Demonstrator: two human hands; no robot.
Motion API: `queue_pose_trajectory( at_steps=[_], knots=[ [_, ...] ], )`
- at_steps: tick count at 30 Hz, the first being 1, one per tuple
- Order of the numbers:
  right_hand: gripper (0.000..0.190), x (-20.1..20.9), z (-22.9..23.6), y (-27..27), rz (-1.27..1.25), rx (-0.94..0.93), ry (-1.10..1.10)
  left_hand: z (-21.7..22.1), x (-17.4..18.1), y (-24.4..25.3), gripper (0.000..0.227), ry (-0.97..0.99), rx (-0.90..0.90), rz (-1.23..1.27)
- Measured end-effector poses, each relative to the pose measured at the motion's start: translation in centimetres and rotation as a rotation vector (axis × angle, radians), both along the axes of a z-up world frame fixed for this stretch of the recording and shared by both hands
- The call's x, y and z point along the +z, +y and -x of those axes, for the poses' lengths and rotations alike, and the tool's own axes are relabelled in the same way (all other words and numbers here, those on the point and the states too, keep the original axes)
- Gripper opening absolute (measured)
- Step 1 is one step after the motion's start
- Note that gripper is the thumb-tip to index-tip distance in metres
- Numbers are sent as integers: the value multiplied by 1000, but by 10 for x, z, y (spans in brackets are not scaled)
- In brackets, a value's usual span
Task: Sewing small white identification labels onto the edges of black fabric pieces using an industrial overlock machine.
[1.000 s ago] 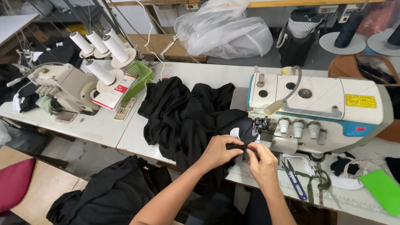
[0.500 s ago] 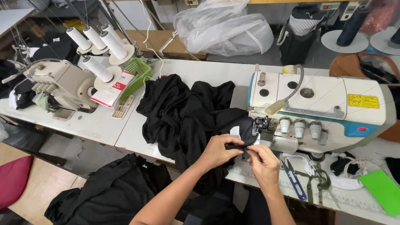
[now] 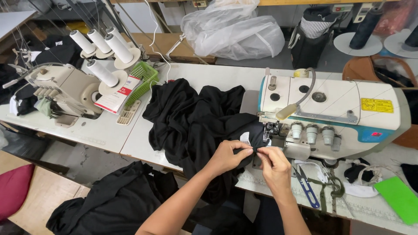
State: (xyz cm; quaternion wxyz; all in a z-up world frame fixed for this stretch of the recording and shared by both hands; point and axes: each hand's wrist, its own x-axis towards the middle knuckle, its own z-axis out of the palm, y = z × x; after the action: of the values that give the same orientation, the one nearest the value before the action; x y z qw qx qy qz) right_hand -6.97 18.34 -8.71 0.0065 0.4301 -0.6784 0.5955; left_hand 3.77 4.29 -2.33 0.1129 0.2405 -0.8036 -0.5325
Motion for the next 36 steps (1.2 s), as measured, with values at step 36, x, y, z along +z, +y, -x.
queue_pose_trajectory(
  at_steps=[36],
  knots=[
    [28, -39, -33, -14, 253, 48, -1091, 22, -47, 19, 27, 112, 150, 813]
  ],
)
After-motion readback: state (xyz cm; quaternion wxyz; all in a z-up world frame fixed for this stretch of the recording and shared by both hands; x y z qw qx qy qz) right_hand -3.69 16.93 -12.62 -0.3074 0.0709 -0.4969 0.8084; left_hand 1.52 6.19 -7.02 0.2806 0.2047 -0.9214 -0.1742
